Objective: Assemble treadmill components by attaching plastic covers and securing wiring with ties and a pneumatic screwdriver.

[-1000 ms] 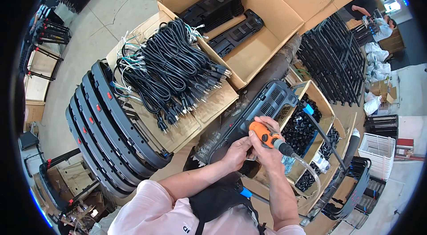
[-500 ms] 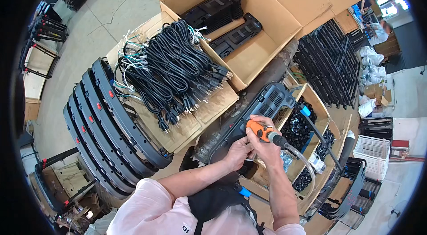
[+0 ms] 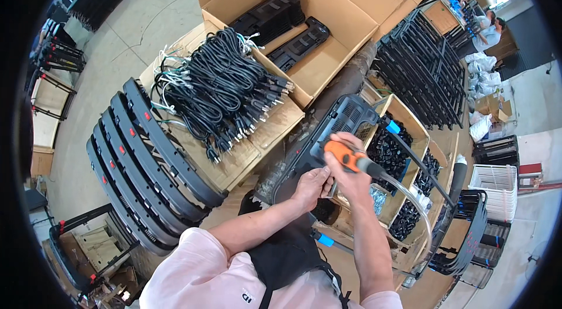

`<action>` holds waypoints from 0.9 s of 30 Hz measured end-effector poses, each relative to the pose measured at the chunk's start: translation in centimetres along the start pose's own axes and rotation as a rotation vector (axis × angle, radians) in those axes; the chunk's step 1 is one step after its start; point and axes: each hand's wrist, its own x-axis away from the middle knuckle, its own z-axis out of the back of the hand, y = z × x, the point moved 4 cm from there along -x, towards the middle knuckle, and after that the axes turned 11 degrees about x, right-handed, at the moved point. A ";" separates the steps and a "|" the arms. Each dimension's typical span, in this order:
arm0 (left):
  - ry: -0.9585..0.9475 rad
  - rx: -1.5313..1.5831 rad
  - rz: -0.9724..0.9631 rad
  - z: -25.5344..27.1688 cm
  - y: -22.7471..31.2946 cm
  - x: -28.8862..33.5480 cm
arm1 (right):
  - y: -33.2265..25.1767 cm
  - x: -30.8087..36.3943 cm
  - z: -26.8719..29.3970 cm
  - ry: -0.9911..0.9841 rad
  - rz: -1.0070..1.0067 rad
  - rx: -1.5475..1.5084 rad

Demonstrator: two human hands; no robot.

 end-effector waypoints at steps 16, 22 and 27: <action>0.094 0.125 0.211 2.8 -6.7 11.0 | 1.1 23.1 8.1 0.188 -0.108 -0.243; 0.165 0.225 0.185 5.4 -10.4 15.5 | 2.0 28.6 8.3 0.135 -0.077 -0.283; 0.135 0.190 0.213 6.8 -11.8 18.0 | 2.5 31.0 8.0 0.088 -0.068 -0.254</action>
